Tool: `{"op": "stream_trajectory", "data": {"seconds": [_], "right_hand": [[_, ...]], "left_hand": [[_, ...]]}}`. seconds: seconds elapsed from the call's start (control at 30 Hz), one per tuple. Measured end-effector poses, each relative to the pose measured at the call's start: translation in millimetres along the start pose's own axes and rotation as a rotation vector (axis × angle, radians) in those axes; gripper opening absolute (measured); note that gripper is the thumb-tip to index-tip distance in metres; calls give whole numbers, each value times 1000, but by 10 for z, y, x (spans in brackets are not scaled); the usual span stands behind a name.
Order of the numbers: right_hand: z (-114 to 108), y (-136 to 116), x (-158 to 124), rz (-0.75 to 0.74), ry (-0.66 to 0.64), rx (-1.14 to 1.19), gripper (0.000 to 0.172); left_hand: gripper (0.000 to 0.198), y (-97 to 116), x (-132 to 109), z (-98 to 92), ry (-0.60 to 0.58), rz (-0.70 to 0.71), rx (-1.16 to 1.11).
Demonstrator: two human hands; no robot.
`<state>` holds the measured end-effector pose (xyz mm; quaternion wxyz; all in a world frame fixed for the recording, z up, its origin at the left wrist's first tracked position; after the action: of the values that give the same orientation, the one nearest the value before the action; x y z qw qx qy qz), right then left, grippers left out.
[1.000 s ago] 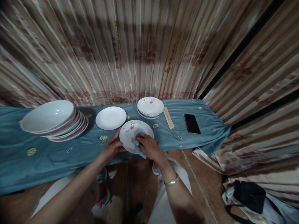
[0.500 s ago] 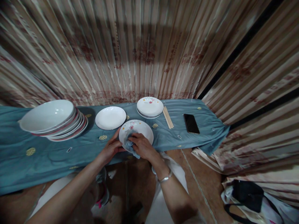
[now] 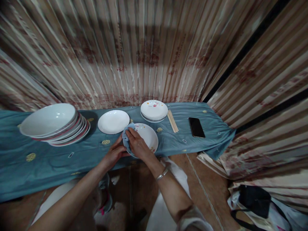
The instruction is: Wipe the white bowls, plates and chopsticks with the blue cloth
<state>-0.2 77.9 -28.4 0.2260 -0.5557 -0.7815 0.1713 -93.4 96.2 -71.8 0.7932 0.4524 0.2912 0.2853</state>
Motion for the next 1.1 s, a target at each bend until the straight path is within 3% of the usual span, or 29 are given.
{"op": "stream_trajectory", "data": {"seconds": [0.13, 0.27, 0.57, 0.97, 1.1], "right_hand": [[-14, 101, 120, 27, 35, -82, 55], [-76, 314, 172, 166, 26, -206, 56], [-235, 731, -79, 412, -34, -426, 54], [-209, 687, -476, 500, -116, -461, 43], [-192, 559, -538, 427, -171, -446, 36]], "left_hand": [[89, -1, -17, 7, 7, -7, -2], [93, 31, -33, 50, -25, -12, 4], [95, 36, -30, 52, -43, 9, 0], [94, 51, -38, 70, -21, -15, -3], [95, 38, -39, 56, -14, -13, -16]]}}
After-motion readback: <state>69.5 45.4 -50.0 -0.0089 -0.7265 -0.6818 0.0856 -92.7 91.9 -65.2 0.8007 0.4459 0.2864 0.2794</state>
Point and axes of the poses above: each hand's wrist, its own x-axis towards the middle knuckle, its own z-axis out of the palm, y = z × x, the point moved 8 cm from there along x, towards the middle knuckle, and after that the axes turned 13 degrees about -y, right-handed, at the moved point
